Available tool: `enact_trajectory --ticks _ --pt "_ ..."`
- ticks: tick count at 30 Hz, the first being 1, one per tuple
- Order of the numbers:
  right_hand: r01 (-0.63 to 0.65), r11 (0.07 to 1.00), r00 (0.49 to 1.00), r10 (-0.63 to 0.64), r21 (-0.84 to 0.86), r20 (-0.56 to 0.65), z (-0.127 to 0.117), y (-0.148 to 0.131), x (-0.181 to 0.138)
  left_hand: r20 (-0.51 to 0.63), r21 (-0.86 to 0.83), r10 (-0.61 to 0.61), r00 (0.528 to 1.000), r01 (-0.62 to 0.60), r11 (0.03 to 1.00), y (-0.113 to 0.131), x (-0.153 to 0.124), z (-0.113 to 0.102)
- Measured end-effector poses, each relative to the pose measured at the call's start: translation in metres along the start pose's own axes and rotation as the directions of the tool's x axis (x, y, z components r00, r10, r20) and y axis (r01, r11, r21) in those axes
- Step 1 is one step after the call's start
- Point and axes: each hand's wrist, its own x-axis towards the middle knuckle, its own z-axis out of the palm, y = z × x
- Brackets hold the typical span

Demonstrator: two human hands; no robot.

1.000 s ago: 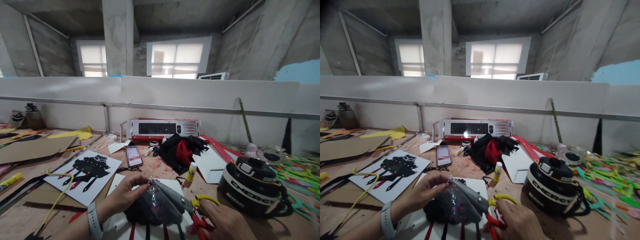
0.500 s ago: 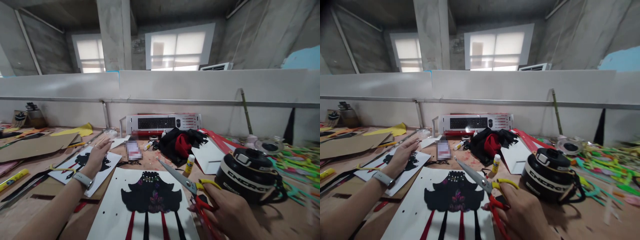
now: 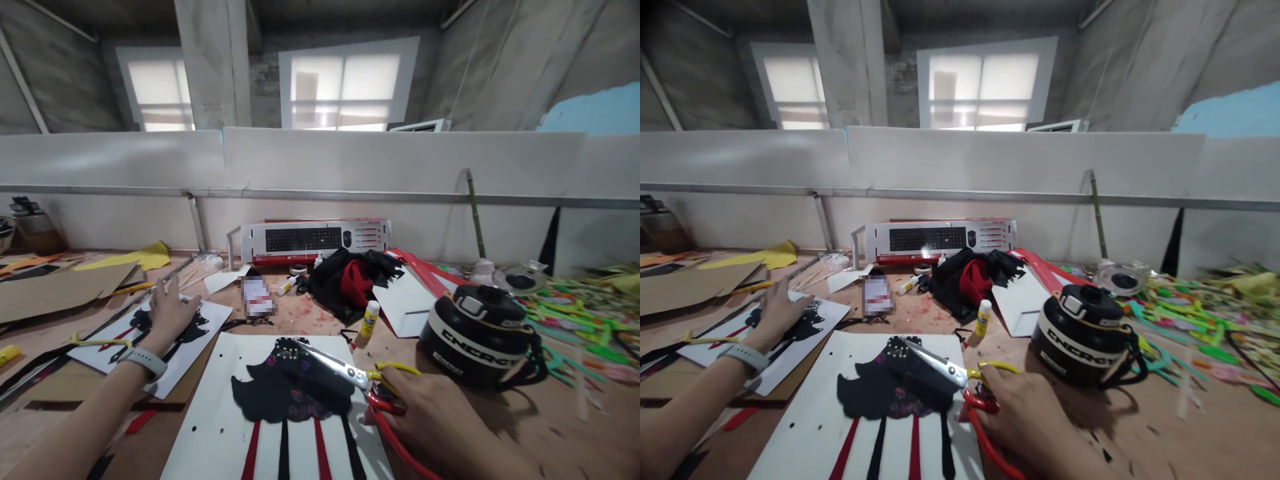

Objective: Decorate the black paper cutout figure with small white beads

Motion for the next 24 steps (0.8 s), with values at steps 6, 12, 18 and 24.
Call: enact_trajectory --ticks 6,12,18,24 --pt "-0.042 0.999 0.999 0.042 0.016 -0.006 0.0 -0.001 -0.002 0.419 -0.145 0.14 0.897 -0.087 0.986 0.04 -0.068 0.028" --pt "-0.034 0.998 0.999 0.035 0.057 -0.017 0.002 -0.002 -0.004 0.861 -0.23 -0.043 0.507 0.463 0.856 0.048 -0.151 0.05" --pt "-0.117 0.984 0.983 0.095 0.133 0.156 0.0 -0.005 -0.003 0.858 -0.32 -0.08 0.508 0.648 0.691 0.048 -0.16 0.053" --pt "-0.233 0.935 0.921 0.124 0.267 0.369 -0.01 -0.008 0.0 0.854 -0.348 -0.052 0.517 0.643 0.683 0.048 -0.161 0.051"
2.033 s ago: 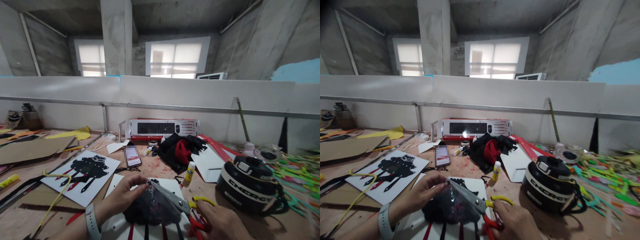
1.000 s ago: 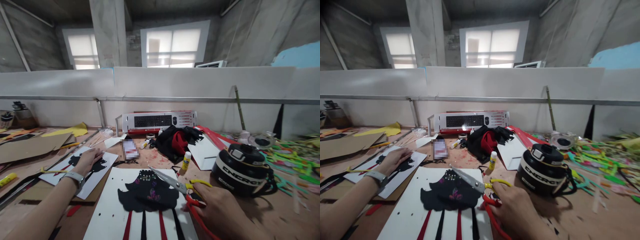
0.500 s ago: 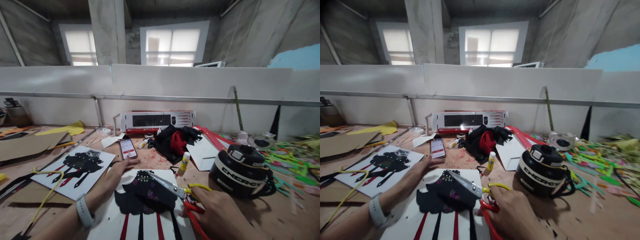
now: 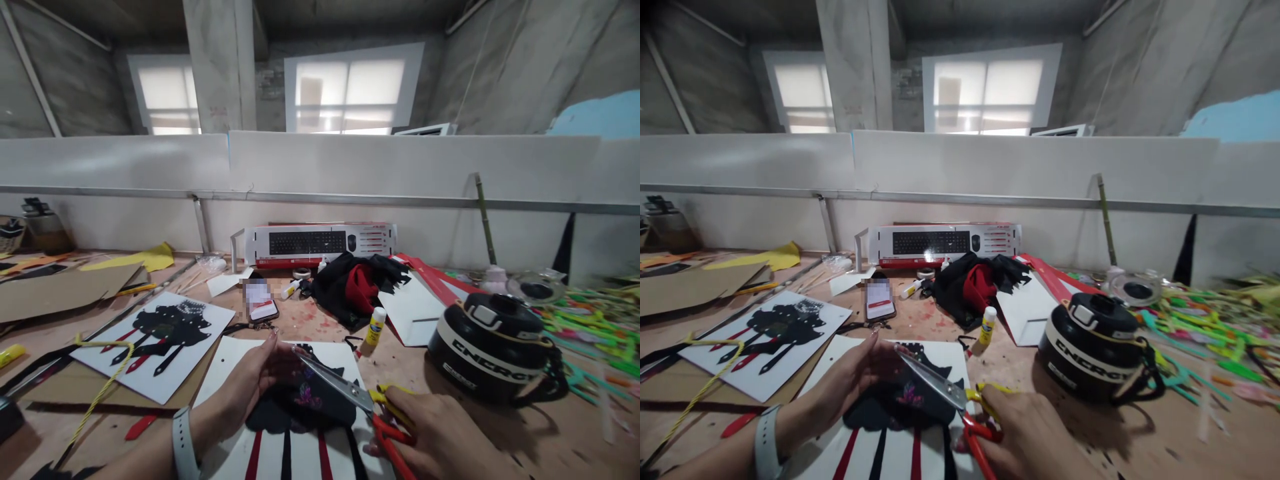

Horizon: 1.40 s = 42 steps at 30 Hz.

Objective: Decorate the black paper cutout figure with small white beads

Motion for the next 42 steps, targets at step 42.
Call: enact_trajectory --ticks 42 --pt "0.334 0.943 0.936 -0.332 0.007 0.115 -0.017 0.015 -0.002 -0.026 -0.029 -0.171 0.985 0.17 0.985 -0.017 -0.012 0.015"
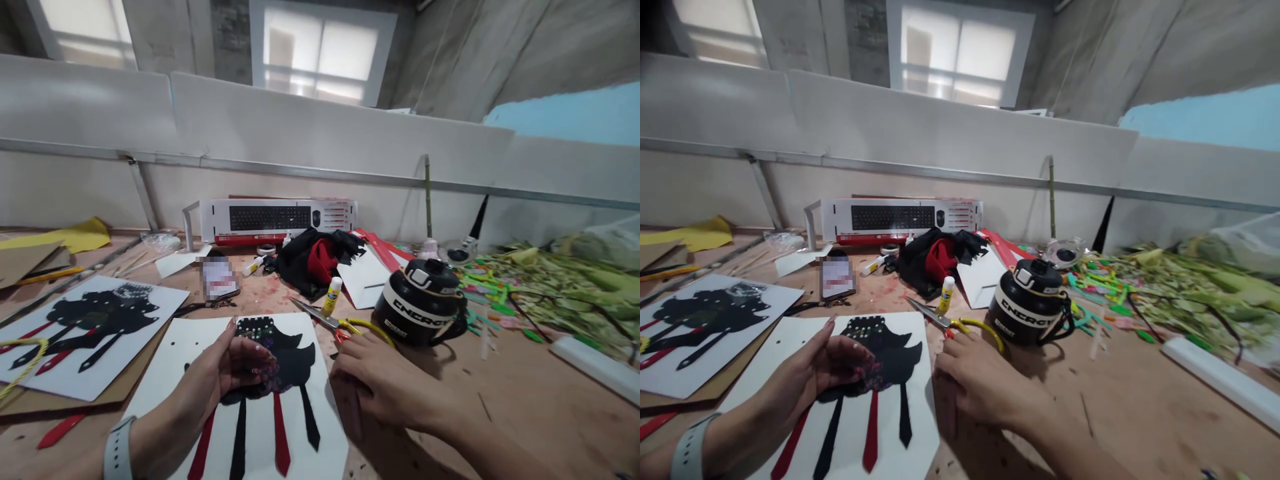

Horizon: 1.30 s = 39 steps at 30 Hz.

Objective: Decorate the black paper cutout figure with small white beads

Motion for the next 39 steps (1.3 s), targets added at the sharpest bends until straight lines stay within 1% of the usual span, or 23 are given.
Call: enact_trajectory --ticks 3,7,14,16,20,23,25,28,32,34,37,39 --pt "0.032 0.999 0.999 -0.032 -0.011 0.002 0.002 0.0 0.0 0.001 0.026 0.008 1.0 -0.008 1.0 0.0 0.001 -0.001" --pt "0.087 0.996 0.996 -0.088 0.021 0.017 0.002 0.004 -0.001 0.024 0.04 0.01 1.0 -0.011 0.999 0.0 0.002 -0.002" --pt "0.069 0.987 0.998 -0.07 0.145 -0.002 -0.012 0.014 -0.008 0.016 0.052 0.011 1.0 -0.012 0.999 0.0 0.001 -0.003" --pt "0.069 0.989 0.997 -0.071 0.133 0.009 -0.011 0.012 -0.008 0.012 0.055 0.009 1.0 -0.01 0.998 0.001 0.001 -0.003" --pt "0.088 0.995 0.994 -0.09 0.046 0.056 0.0 0.002 -0.005 0.012 0.07 0.009 1.0 -0.009 0.997 0.0 0.002 -0.002" --pt "0.104 0.993 0.99 -0.109 0.056 0.086 0.003 -0.004 -0.004 0.014 0.09 0.012 1.0 -0.013 0.996 0.0 0.003 -0.003" --pt "0.11 0.988 0.987 -0.121 0.107 0.103 -0.001 -0.007 -0.004 0.01 0.103 0.007 1.0 -0.008 0.995 0.0 0.003 -0.003" --pt "0.121 0.973 0.984 -0.143 0.199 0.102 -0.013 -0.007 -0.006 0.003 0.119 0.0 1.0 -0.001 0.993 0.001 0.003 -0.003" --pt "0.129 0.971 0.991 -0.135 0.201 0.02 -0.024 -0.002 -0.008 0.002 0.128 -0.001 1.0 0.001 0.992 0.0 0.003 -0.005" --pt "0.114 0.977 0.993 -0.116 0.179 0.005 -0.021 0.001 -0.007 0.008 0.135 -0.004 1.0 0.003 0.991 -0.001 0.003 -0.006" --pt "0.073 0.99 0.995 -0.08 0.119 0.054 -0.009 0.002 -0.005 0.02 0.133 0.001 1.0 -0.004 0.991 -0.001 0.004 -0.006" --pt "0.1 0.988 0.993 -0.107 0.117 0.054 -0.003 0.0 -0.003 0.012 0.125 0.0 1.0 -0.001 0.992 -0.001 0.004 -0.005"
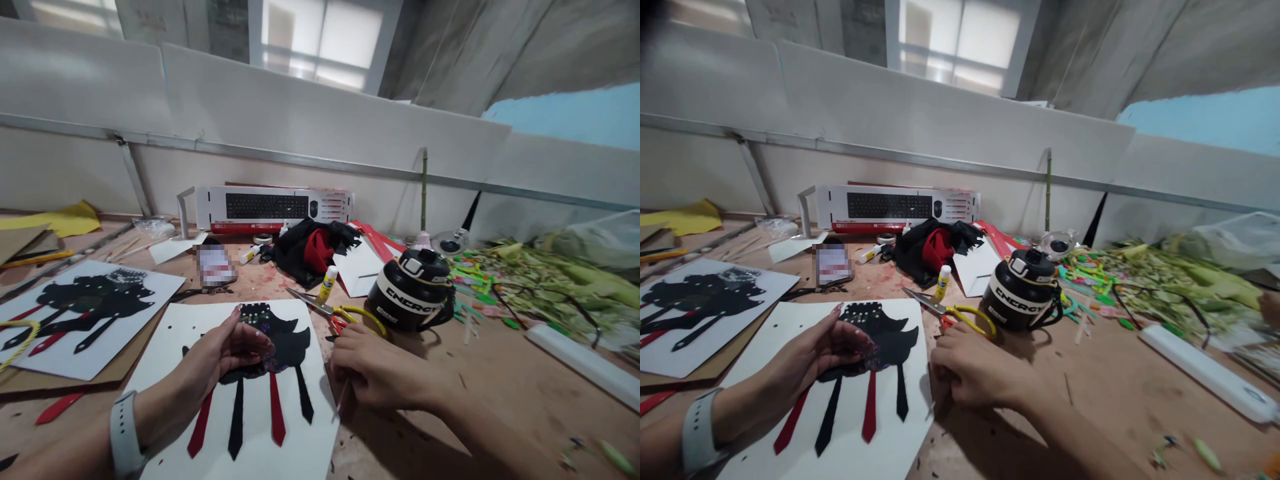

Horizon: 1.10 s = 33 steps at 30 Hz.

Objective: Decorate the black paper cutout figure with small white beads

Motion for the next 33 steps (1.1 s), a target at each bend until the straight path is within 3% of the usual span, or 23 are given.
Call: enact_trajectory --ticks 3,7,9,12,13,15,17,20,23,26,30,32,33 --pt "0.075 0.992 0.995 -0.069 0.101 -0.066 0.002 -0.004 0.001 -0.018 -0.007 -0.011 1.0 0.011 1.0 0.0 -0.001 0.001" --pt "0.119 0.943 0.958 -0.027 0.309 -0.286 -0.001 -0.007 0.0 -0.004 -0.01 0.005 1.0 -0.005 1.0 -0.001 -0.001 0.0" --pt "0.158 0.871 0.896 0.071 0.464 -0.439 -0.001 -0.006 0.0 0.013 -0.013 0.01 1.0 -0.01 1.0 -0.002 -0.001 -0.001" --pt "0.229 0.706 0.743 0.318 0.67 -0.59 0.004 -0.002 0.003 0.025 -0.012 0.003 1.0 -0.002 1.0 -0.001 0.0 0.0" --pt "0.227 0.666 0.718 0.379 0.711 -0.584 0.007 0.001 0.005 0.023 -0.012 0.001 1.0 0.0 1.0 0.0 0.0 0.0" --pt "0.177 0.639 0.727 0.427 0.748 -0.537 0.011 0.005 0.01 0.014 -0.01 -0.007 1.0 0.007 1.0 0.001 -0.001 0.002" --pt "0.084 0.671 0.76 0.435 0.737 -0.482 0.013 0.007 0.013 0.008 -0.007 -0.011 1.0 0.011 1.0 0.002 -0.002 0.003" --pt "-0.021 0.711 0.763 0.465 0.703 -0.448 0.012 0.007 0.017 0.004 -0.006 -0.008 1.0 0.008 1.0 0.002 -0.004 0.004" --pt "-0.06 0.623 0.765 0.531 0.78 -0.365 0.01 0.004 0.017 0.012 0.003 0.0 1.0 0.0 1.0 0.002 -0.004 0.003" --pt "-0.025 0.519 0.75 0.575 0.854 -0.328 0.013 0.002 0.016 0.036 0.004 0.014 0.999 -0.014 1.0 0.001 -0.005 0.003" --pt "0.096 0.451 0.673 0.627 0.887 -0.391 0.019 -0.009 0.017 0.139 0.026 0.014 0.99 -0.018 1.0 -0.003 -0.009 0.005" --pt "0.114 0.447 0.677 0.619 0.887 -0.398 0.019 -0.018 0.019 0.203 0.042 -0.037 0.978 0.029 0.999 -0.005 -0.012 0.007" --pt "0.112 0.446 0.711 0.588 0.888 -0.385 0.018 -0.023 0.02 0.227 0.042 -0.065 0.972 0.057 0.997 -0.007 -0.014 0.008"
